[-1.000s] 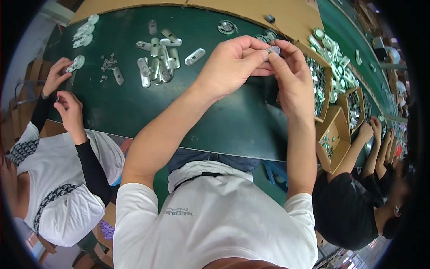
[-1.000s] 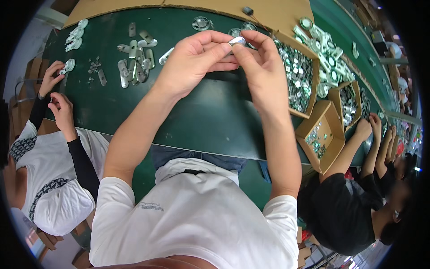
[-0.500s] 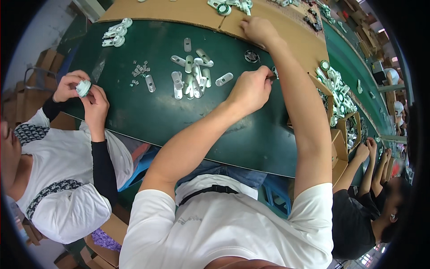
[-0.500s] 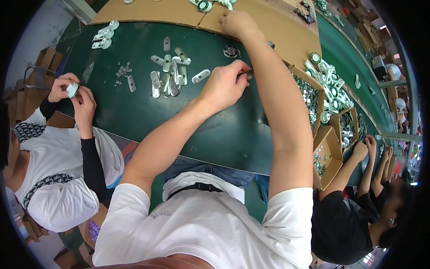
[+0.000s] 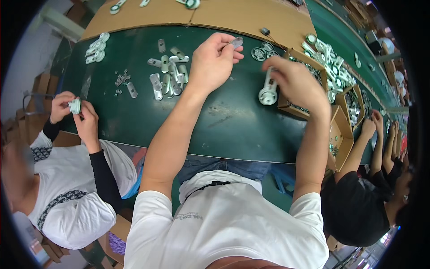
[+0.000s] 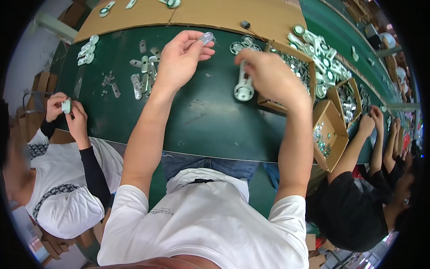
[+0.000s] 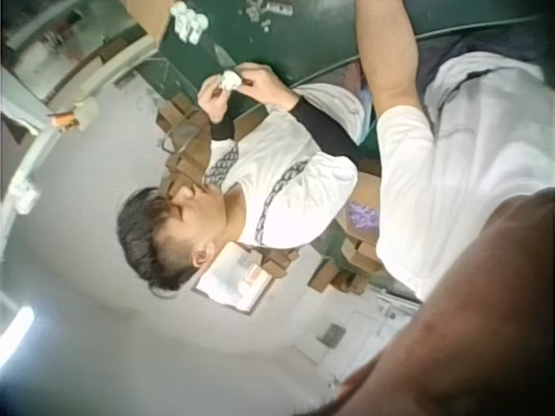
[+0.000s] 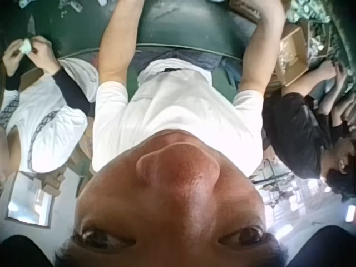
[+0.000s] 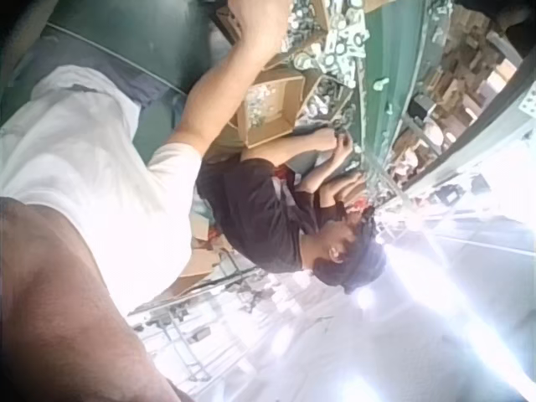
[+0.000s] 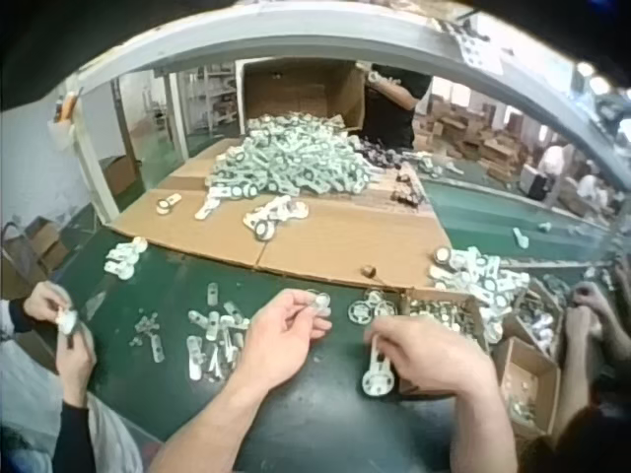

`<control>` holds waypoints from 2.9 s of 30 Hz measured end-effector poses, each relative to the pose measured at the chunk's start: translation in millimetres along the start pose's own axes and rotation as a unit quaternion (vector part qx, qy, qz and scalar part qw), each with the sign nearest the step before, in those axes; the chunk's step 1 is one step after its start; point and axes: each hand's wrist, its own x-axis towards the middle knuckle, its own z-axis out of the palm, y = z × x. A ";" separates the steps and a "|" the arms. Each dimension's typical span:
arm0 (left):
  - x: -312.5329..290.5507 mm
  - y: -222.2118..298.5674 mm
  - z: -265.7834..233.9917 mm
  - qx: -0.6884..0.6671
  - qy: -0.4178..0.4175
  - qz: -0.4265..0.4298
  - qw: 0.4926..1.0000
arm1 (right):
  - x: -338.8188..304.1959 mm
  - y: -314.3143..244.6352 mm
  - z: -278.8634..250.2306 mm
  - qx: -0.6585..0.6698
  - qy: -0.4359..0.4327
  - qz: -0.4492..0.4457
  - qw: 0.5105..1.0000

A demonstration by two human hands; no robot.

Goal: Assembling small electronic components by inserting circular parts into plastic housings at a factory workstation.

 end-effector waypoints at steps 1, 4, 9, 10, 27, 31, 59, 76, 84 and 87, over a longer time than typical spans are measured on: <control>1.2 -4.6 1.5 0.007 -0.007 -0.006 1.000 | 1.6 1.1 14.6 0.001 0.021 -0.040 0.999; 6.1 -19.8 6.5 0.006 -0.006 -0.006 1.000 | 8.2 6.8 40.0 -0.041 0.211 -0.098 0.972; 8.9 -10.6 -2.8 0.040 0.011 -0.019 0.999 | -26.1 -1.5 28.7 -0.171 0.181 -0.042 0.968; 8.8 -10.2 -3.7 0.042 0.013 -0.018 0.999 | -29.6 -1.0 31.8 -0.184 0.138 -0.047 0.972; 11.1 -10.8 -16.9 0.009 0.002 -0.014 1.000 | -21.2 -11.4 46.5 0.016 0.202 0.032 0.979; 7.0 -4.5 -16.9 -0.042 -0.077 -0.065 0.994 | -20.4 0.4 23.4 0.112 0.257 -0.030 0.959; -5.0 3.7 -6.2 -0.140 -0.232 -0.167 0.948 | -15.7 -13.2 29.2 0.090 0.202 -0.028 0.975; -6.3 -1.1 -1.7 -0.157 -0.202 -0.146 0.956 | -15.3 -10.3 32.8 0.069 0.207 -0.025 0.976; -4.0 -6.0 -1.1 -0.120 -0.178 -0.128 0.968 | -12.8 -12.4 35.6 0.062 0.222 -0.034 0.973; -3.9 -2.2 1.3 -0.096 -0.177 -0.113 0.973 | -11.7 -11.5 34.0 0.059 0.236 -0.031 0.969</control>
